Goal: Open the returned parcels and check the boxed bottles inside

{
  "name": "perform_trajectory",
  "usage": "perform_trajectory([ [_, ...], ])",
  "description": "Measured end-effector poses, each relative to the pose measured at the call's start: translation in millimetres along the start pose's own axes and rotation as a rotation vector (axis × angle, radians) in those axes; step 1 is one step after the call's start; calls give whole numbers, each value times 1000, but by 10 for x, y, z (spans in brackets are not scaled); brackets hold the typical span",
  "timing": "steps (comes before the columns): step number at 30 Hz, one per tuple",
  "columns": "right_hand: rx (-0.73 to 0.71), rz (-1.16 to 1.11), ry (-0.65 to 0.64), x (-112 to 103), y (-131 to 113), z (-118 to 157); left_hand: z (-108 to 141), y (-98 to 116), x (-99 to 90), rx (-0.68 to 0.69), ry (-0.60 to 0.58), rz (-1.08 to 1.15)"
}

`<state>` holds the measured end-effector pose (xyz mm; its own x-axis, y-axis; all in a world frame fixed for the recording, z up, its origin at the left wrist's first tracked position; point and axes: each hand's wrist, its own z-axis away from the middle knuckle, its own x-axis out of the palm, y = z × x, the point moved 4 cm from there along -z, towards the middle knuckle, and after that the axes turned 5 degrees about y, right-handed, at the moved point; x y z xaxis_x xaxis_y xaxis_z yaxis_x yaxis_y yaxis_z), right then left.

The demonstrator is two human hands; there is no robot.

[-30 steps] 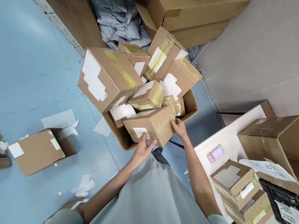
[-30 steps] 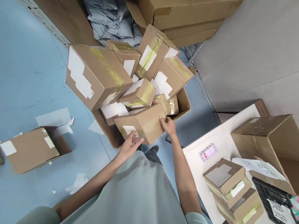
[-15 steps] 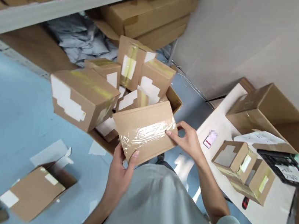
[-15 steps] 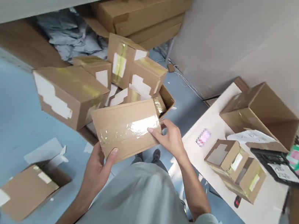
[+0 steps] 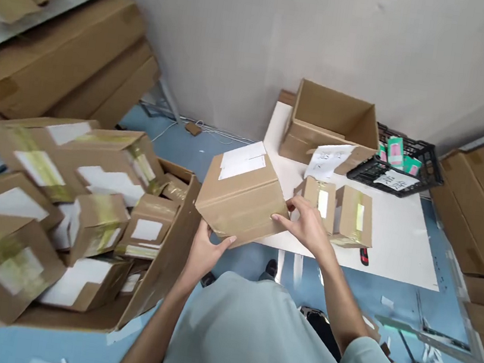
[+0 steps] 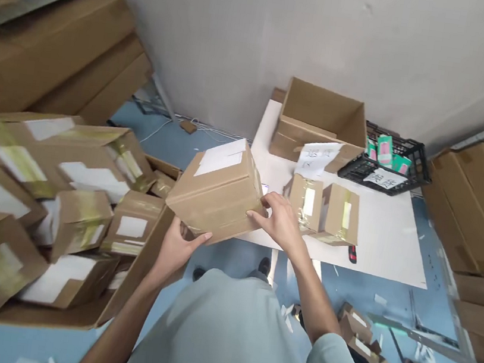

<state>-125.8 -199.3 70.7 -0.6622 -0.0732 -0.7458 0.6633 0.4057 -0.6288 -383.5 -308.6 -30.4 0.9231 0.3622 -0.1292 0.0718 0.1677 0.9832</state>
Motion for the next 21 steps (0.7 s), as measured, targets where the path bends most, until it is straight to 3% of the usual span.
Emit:
perform_trajectory([
  [5, 89, 69, 132, -750, 1222, 483, -183, -67, 1401, 36, -172, -141],
  [7, 122, 75, 163, -908, 1651, 716, -212, -163, 1838, 52, -188, -246],
  [9, 173, 68, 174, -938, 2021, 947, -222, -263, 2159, 69, -198, -328],
  [12, 291, 60, 142, -819, 2453, 1263, -202, -347, 2430, 112, -263, -357],
  [16, 359, -45, 50, -697, 2821, 1558, -239, -359, 2482, 72, -340, -261],
  [19, 409, -67, 141, -805, 3116, 1678, -443, -382, 2458, -54, -255, -151],
  [21, 523, 25, 256, -896, 3356, 1743, -631, -410, 2526, -140, -233, -95],
])
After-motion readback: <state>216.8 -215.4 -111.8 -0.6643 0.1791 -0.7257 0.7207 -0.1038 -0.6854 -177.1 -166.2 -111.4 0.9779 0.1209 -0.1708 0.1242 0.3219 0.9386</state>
